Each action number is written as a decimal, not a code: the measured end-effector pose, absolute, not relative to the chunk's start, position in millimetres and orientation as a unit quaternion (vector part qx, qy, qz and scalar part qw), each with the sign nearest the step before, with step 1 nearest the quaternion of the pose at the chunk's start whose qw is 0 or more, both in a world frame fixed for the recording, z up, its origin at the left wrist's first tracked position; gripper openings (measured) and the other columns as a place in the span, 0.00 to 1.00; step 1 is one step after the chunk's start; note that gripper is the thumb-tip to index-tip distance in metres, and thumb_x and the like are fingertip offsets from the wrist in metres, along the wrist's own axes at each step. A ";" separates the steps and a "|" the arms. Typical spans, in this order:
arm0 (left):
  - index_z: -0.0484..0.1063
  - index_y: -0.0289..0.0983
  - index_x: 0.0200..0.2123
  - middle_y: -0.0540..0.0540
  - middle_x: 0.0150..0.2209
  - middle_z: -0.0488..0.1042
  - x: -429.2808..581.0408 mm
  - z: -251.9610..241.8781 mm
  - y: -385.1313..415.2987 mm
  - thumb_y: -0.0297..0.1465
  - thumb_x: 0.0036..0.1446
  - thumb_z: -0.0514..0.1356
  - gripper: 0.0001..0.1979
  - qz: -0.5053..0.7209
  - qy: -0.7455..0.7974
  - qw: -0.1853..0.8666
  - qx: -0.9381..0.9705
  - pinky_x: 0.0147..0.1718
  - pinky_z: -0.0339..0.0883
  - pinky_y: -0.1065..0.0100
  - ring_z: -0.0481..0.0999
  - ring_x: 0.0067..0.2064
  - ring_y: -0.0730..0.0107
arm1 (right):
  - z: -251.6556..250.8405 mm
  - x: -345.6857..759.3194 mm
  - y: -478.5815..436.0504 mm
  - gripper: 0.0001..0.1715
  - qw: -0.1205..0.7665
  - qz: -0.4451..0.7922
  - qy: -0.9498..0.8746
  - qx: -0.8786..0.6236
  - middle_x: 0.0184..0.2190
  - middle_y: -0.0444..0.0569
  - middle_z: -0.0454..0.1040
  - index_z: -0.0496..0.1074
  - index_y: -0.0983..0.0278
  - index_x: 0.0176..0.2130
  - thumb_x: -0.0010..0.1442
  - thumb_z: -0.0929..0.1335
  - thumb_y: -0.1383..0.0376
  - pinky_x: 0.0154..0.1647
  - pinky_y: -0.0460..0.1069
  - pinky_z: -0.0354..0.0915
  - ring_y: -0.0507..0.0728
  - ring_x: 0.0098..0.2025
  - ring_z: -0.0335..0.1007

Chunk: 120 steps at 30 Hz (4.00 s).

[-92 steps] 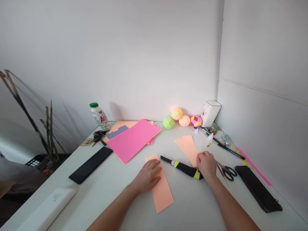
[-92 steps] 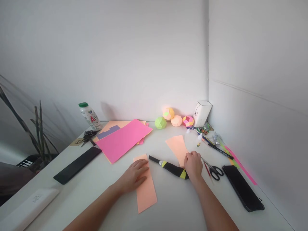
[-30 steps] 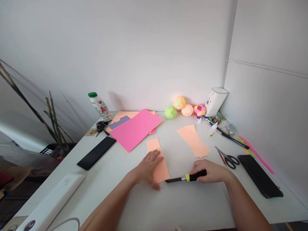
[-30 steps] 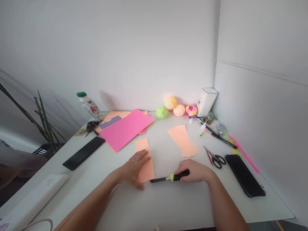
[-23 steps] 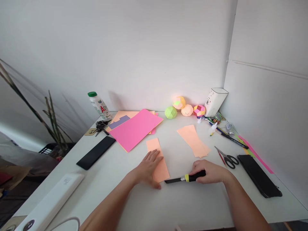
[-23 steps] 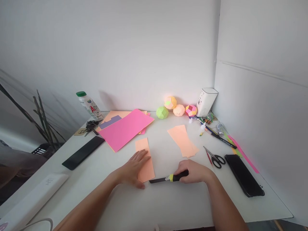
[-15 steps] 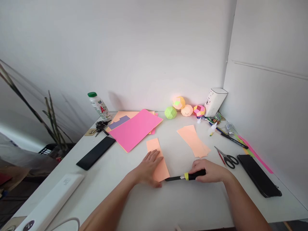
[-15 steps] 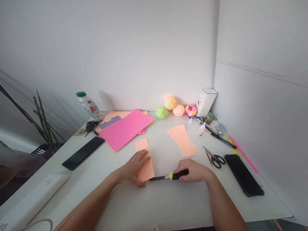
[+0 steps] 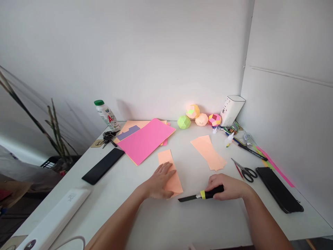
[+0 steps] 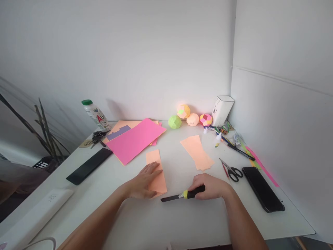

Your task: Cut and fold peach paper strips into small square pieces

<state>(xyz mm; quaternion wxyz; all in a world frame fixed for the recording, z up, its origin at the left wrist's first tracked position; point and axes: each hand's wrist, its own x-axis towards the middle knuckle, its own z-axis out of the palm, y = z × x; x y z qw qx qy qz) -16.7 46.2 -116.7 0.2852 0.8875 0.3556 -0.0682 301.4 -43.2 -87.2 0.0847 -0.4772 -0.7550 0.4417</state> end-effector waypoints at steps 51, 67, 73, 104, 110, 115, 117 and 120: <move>0.52 0.39 0.66 0.36 0.70 0.40 -21.4 -137.1 49.1 0.62 0.40 0.59 0.54 -0.018 0.320 0.254 0.912 0.63 0.42 0.42 0.36 0.69 0.37 | -105.3 231.3 -148.6 0.24 0.144 0.193 -0.738 -0.631 0.39 0.53 0.71 0.72 0.59 0.52 0.57 0.64 0.72 0.39 0.52 0.70 0.59 0.40 0.69; 0.59 0.31 0.62 0.33 0.63 0.59 11.9 -171.1 39.5 0.48 0.64 0.42 0.34 0.100 0.414 0.077 0.901 0.62 0.47 0.48 0.51 0.66 0.45 | -110.0 206.2 -152.2 0.26 0.046 0.073 -0.784 -0.615 0.37 0.54 0.73 0.72 0.64 0.51 0.51 0.68 0.74 0.31 0.50 0.68 0.60 0.36 0.69; 0.56 0.30 0.65 0.36 0.67 0.53 11.9 -185.6 42.5 0.48 0.64 0.41 0.35 0.107 0.410 0.034 0.905 0.64 0.42 0.49 0.46 0.69 0.47 | -109.7 196.3 -147.8 0.24 0.054 0.055 -0.775 -0.627 0.37 0.52 0.73 0.73 0.64 0.50 0.53 0.68 0.75 0.31 0.51 0.68 0.60 0.37 0.70; 0.60 0.31 0.63 0.37 0.66 0.56 13.5 -188.6 43.4 0.51 0.63 0.42 0.36 0.119 0.393 -0.024 0.911 0.62 0.47 0.50 0.50 0.67 0.44 | -83.9 196.6 -73.4 0.19 -0.056 0.133 -0.748 -0.647 0.40 0.54 0.72 0.73 0.64 0.50 0.60 0.63 0.72 0.36 0.50 0.64 0.62 0.44 0.67; 0.62 0.31 0.61 0.36 0.65 0.59 11.9 -181.4 45.7 0.50 0.63 0.45 0.34 0.127 0.384 -0.013 0.914 0.60 0.51 0.49 0.53 0.66 0.42 | -85.4 200.4 -48.3 0.18 -0.056 0.130 -0.761 -0.633 0.39 0.55 0.71 0.73 0.64 0.48 0.60 0.62 0.71 0.34 0.49 0.61 0.61 0.42 0.67; 0.70 0.40 0.49 0.43 0.56 0.70 6.0 -169.7 68.2 0.39 0.65 0.47 0.18 0.130 0.372 0.002 0.919 0.51 0.63 0.56 0.67 0.56 0.55 | -88.5 202.2 -48.0 0.18 -0.046 0.129 -0.765 -0.630 0.39 0.55 0.71 0.73 0.64 0.49 0.60 0.62 0.71 0.34 0.49 0.61 0.61 0.43 0.66; 0.71 0.41 0.46 0.43 0.56 0.70 3.9 -168.5 78.0 0.39 0.64 0.49 0.15 0.135 0.372 0.007 0.918 0.51 0.64 0.56 0.67 0.57 0.56 | -89.3 202.8 -49.6 0.17 -0.042 0.126 -0.766 -0.629 0.39 0.54 0.71 0.73 0.64 0.48 0.60 0.62 0.71 0.34 0.49 0.60 0.60 0.43 0.66; 0.69 0.39 0.44 0.39 0.62 0.62 1.9 -170.7 88.6 0.44 0.62 0.52 0.17 0.143 0.374 0.009 0.916 0.57 0.58 0.50 0.59 0.63 0.51 | -88.6 203.4 -49.7 0.17 -0.039 0.122 -0.767 -0.629 0.38 0.53 0.71 0.74 0.64 0.46 0.60 0.62 0.72 0.33 0.49 0.60 0.60 0.42 0.66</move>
